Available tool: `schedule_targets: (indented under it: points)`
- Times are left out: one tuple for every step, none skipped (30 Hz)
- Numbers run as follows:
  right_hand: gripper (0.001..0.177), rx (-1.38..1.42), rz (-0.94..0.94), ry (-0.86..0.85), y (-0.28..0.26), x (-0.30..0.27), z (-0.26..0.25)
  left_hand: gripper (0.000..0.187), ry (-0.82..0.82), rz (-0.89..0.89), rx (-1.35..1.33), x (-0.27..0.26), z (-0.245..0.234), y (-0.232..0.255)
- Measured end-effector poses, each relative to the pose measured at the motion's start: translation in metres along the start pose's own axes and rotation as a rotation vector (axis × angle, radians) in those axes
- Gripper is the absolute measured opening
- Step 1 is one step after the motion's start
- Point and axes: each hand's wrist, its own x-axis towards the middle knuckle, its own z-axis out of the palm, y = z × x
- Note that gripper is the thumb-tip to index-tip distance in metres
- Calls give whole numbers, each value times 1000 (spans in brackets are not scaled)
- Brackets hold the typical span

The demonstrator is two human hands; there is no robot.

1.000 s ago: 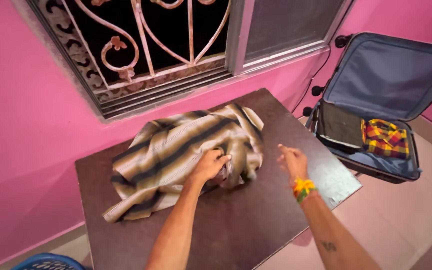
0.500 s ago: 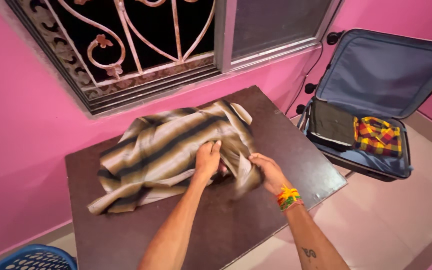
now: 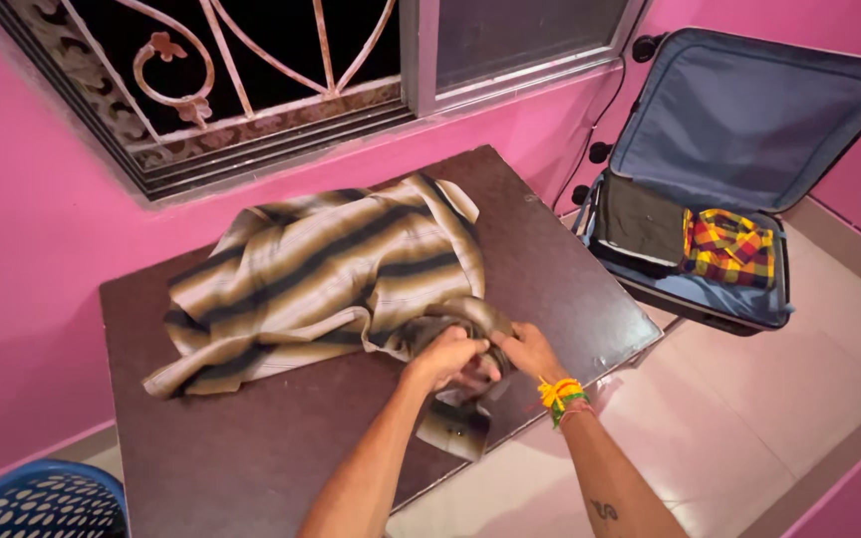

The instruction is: The person picks up a shirt, spreads it flat on a table, and folds the sleeves and body before placing it into a suitcase.

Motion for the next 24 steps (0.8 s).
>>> schedule_targets:
  points:
    - [41, -127, -114, 79, 17, 6, -2, 28, 3, 0, -1, -5, 4, -3]
    - [39, -253, -233, 157, 32, 14, -3, 26, -7, -64, -37, -12, 6, -8]
    - [39, -251, -236, 156, 47, 21, -4, 24, -15, -127, -74, -17, 7, -11]
    - [37, -77, -269, 118, 63, 25, -9, 24, -17, -129, -74, -22, 7, -15]
    - [35, 97, -300, 79, 76, 29, -15, 28, -112, -204, 39, -27, 5, -20]
    - [35, 96, -298, 78, 89, 29, -23, 31, -207, -279, 150, -30, 3, -24]
    - [37, 137, -181, 62, 102, 26, -32, 31, -207, -280, 148, -29, 1, -26]
    - [39, 179, -61, 45, 115, 22, -39, 32, -140, -337, 493, -27, -1, -28]
    - [39, 179, -54, 44, 124, 21, -45, 33, -71, -389, 839, -26, -3, -32]
    - [38, -53, -27, 58, 132, 21, -52, 34, 12, -300, 917, -25, -7, -36]
    - [38, -285, 0, 71, 140, 18, -55, 35, 98, -211, 993, -25, -10, -40]
    - [38, -284, 5, 73, 147, 12, -53, 35, 92, -212, 994, -26, -9, -45]
    - [36, -502, 22, 187, 152, 4, -51, 39, 279, -84, 1064, -29, -7, -50]
    - [34, -719, 35, 301, 153, -4, -48, 50, 463, 56, 1128, -31, -6, -53]
    - [34, -717, 39, 302, 150, -9, -46, 50, 458, 55, 1130, -33, -5, -56]
    - [38, -810, -43, 289, 143, -14, -42, 52, 382, 49, 1166, -34, -5, -59]
    - [44, -901, -127, 275, 134, -18, -38, 55, 305, 43, 1201, -33, -4, -63]
    - [44, -902, -122, 272, 126, -23, -33, 55, 300, 40, 1199, -31, -3, -70]
    - [41, -638, -190, 168, 119, -27, -27, 54, 250, 5, 1253, -27, -3, -78]
    - [39, -371, -260, 65, 110, -29, -17, 53, 201, -32, 1308, -24, -5, -86]
    - [39, -369, -258, 62, 103, -28, -5, 53, 200, -37, 1307, -21, -6, -95]
    - [42, -318, -278, 23, 96, -26, 5, 53, 233, 16, 1326, -19, -6, -105]
    - [45, -266, -299, -17, 91, -26, 16, 53, 266, 69, 1344, -16, -8, -112]
    - [45, -267, -296, -21, 88, -26, 26, 53, 266, 65, 1341, -13, -9, -117]
